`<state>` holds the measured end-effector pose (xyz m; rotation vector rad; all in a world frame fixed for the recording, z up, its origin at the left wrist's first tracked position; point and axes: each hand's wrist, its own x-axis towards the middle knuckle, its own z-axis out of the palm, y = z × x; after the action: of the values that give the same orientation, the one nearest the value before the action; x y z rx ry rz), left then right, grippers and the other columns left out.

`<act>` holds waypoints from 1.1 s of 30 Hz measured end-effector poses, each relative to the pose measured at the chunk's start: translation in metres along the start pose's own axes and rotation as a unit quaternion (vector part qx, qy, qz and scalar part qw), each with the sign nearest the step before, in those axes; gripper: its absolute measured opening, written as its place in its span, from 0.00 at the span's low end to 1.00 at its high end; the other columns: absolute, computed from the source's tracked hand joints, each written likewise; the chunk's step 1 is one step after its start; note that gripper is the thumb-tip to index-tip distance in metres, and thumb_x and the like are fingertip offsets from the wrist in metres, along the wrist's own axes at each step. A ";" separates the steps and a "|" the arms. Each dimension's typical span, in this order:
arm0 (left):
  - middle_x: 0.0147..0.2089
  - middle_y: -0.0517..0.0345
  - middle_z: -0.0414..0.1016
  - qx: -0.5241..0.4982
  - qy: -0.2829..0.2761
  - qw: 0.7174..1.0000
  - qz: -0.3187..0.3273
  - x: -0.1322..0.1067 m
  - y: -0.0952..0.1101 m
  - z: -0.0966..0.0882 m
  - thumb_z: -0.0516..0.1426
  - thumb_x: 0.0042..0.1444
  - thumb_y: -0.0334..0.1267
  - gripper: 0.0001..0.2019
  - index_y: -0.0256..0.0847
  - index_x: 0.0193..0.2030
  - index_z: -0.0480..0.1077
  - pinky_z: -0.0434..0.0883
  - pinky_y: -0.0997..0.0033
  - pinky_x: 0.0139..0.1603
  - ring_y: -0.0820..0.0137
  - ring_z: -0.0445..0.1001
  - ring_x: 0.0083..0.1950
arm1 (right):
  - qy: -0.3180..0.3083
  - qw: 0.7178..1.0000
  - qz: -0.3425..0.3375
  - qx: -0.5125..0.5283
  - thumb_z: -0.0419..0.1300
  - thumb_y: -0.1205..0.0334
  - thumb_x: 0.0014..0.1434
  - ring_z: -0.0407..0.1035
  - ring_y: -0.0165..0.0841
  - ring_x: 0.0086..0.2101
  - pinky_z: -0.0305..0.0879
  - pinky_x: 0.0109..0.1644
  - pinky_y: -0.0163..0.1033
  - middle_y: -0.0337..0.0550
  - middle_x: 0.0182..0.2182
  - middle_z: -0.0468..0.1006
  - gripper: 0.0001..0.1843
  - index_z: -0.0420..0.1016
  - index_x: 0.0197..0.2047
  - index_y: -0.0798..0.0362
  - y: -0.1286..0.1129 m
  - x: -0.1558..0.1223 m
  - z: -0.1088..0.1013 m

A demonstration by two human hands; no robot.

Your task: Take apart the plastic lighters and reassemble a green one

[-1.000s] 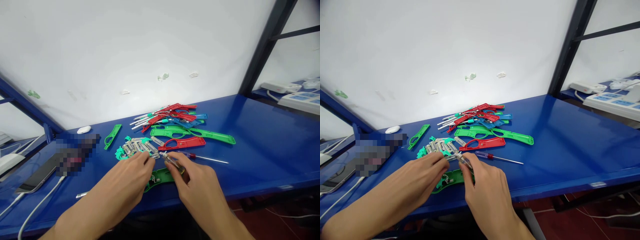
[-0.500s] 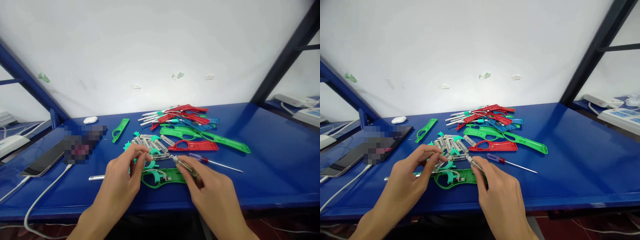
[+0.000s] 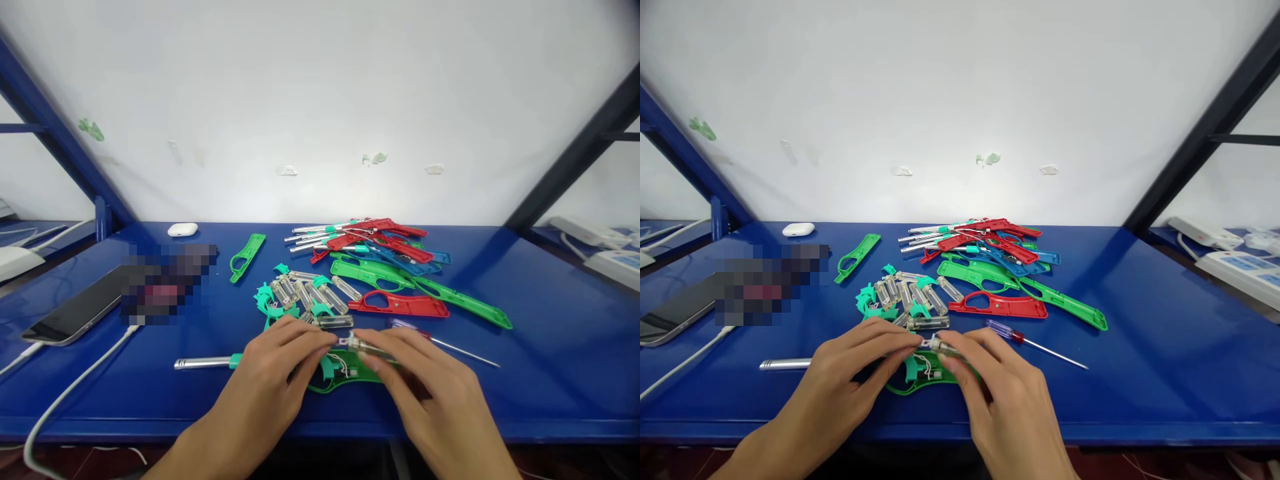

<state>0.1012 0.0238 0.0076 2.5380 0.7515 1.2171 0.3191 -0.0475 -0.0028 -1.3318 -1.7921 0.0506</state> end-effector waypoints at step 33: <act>0.42 0.58 0.79 0.041 -0.029 0.998 0.026 -0.004 0.010 0.003 0.54 0.75 0.27 0.06 0.39 0.48 0.71 0.74 0.65 0.48 0.67 0.76 0.42 | -0.042 0.999 -0.029 -0.020 0.59 0.67 0.75 0.83 0.30 0.38 0.77 0.37 0.29 0.40 0.45 0.82 0.18 0.80 0.63 0.42 0.001 -0.008 -0.001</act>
<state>0.1047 0.0135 0.0073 2.6628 0.7415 1.1464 0.3213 -0.0540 -0.0080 -1.3223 -1.9099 0.0413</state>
